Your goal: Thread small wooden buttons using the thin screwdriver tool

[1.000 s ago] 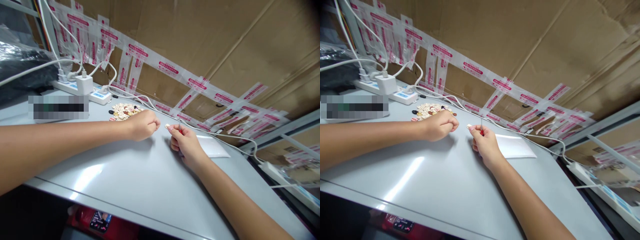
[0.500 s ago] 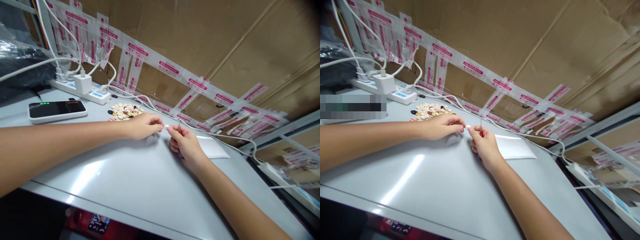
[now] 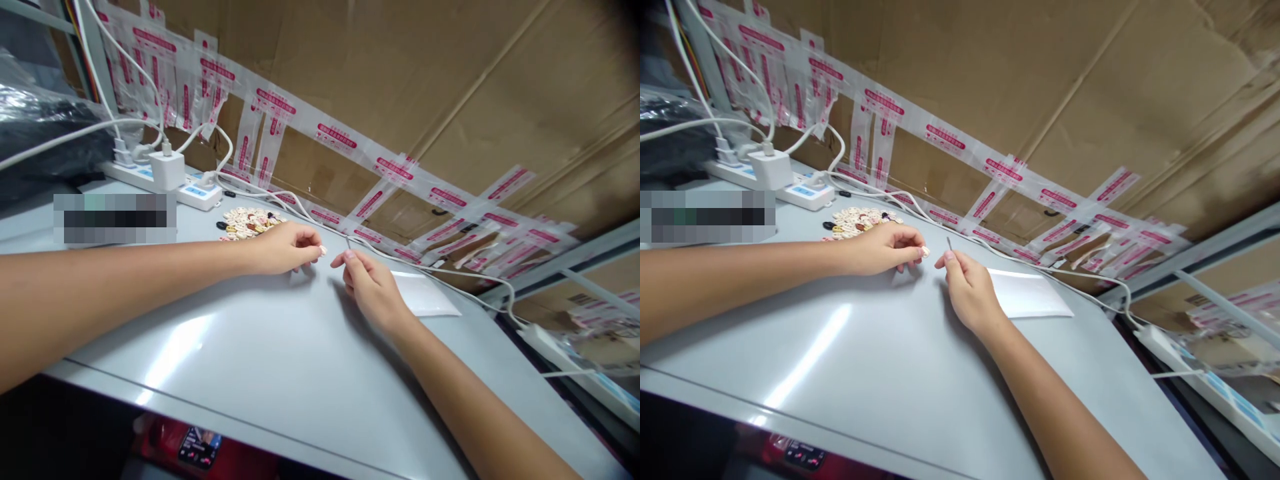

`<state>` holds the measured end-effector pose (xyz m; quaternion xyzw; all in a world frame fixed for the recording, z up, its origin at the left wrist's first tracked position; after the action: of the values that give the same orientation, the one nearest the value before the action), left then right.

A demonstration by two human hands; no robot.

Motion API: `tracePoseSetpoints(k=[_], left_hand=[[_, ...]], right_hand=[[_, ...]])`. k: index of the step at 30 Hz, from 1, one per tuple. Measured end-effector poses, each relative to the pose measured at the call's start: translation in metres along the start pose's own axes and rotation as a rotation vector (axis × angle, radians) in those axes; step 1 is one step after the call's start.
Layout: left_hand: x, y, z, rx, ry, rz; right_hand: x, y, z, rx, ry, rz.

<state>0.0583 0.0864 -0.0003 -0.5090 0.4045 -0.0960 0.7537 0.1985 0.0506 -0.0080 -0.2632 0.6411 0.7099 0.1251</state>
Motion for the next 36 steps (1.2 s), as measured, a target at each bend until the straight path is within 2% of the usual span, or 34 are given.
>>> tracePoseSetpoints(k=[4,7,17,24,36], left_hand=[[0.0,0.003,0.0,-0.002,-0.008,-0.045],[-0.002,0.003,-0.001,-0.012,-0.023,-0.05],[-0.005,0.009,0.001,0.0,-0.016,-0.012],[-0.006,0.003,-0.001,-0.018,-0.019,-0.025],[-0.006,-0.009,-0.002,0.07,-0.01,0.058]], right_hand=[[-0.003,0.023,-0.006,-0.085,-0.009,-0.577],[0.004,0.028,-0.008,-0.091,0.058,-0.747],[0.011,0.028,-0.008,-0.103,0.093,-0.769],[0.014,0.027,-0.008,-0.109,0.138,-0.697],[0.018,0.023,-0.01,-0.066,0.227,-0.654]])
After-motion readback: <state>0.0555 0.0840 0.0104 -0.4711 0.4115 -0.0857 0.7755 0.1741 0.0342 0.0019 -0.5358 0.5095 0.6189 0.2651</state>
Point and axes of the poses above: each hand's wrist, its own z-axis towards the middle knuckle, its own x-axis out of the palm, y = z × x, the point moved 9 cm from there along z, towards the middle knuckle, and after that the axes turned 9 degrees about y, right-handed, at the moved point
